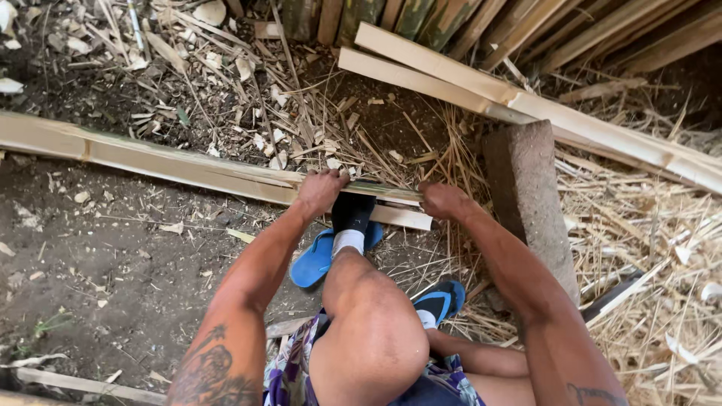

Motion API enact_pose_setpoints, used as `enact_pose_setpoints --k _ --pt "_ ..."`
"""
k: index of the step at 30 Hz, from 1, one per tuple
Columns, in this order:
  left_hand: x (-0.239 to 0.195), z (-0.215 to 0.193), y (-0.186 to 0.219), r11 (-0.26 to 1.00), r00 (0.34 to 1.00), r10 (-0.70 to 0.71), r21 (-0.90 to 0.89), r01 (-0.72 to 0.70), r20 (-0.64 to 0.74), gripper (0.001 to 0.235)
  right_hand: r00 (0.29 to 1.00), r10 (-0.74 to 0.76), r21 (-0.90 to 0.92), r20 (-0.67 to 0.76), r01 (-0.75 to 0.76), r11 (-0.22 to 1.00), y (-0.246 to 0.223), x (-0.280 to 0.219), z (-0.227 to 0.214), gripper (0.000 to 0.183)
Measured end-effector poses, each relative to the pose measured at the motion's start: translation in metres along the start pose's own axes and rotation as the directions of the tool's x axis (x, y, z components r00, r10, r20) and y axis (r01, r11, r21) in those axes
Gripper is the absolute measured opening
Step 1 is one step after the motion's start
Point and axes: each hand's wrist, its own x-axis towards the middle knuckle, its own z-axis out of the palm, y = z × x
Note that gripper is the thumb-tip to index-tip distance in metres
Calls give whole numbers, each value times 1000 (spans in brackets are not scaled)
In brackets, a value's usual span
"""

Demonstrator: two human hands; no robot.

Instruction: The person sits on the ground and uses a machete to split a long bamboo pole into thin strips. They repeatedly strike the bamboo against a wooden support to separate the sections and then use the machete to shave and smooth the resulting strips.

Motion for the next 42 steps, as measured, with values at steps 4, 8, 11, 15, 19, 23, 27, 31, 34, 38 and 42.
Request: enact_pose_setpoints --k 4,8,11,15,19,23,27,31,34,38,42 --pt "-26 -12 14 1000 984 25 3 -25 -175 34 997 -3 -108 -75 -5 994 -28 -38 -19 23" --pt "-29 -38 20 1000 971 -4 -4 4 -240 32 955 290 -69 56 -286 956 -49 -78 -47 26" --pt "-41 -81 22 994 888 12 -92 -61 -459 34 882 -148 -385 -447 -41 922 -35 -127 -95 32" --pt "-86 -118 45 995 791 37 -55 -89 -611 37 912 -60 -420 -406 -128 898 -83 -182 -100 17" --pt "-137 -206 44 990 546 138 118 -72 -826 36 601 -205 -331 -772 -106 937 -127 -302 -117 11" --pt "-217 -297 43 978 240 207 209 -15 -949 34 267 -514 -563 -815 -573 595 -169 -389 -145 29" --pt "-277 -231 78 957 -44 -30 -16 -288 -999 51 107 -655 -554 -748 -644 528 -192 -407 -117 22" --pt "-272 -203 57 -118 439 -696 -513 -850 -568 80 33 -714 -562 -699 -644 520 -183 -401 -97 16" --pt "-274 -230 6 -507 505 -723 -135 -851 -472 92 -2 -784 -572 -621 -683 455 -171 -400 -110 17" --pt "-291 -272 -40 -616 586 -688 -81 -783 -429 101 -79 -871 -571 -486 -725 384 -161 -396 -150 37" --pt "-250 -302 -72 -463 473 -850 -101 -881 -230 91 -181 -896 -595 -405 -692 408 -162 -374 -162 54"
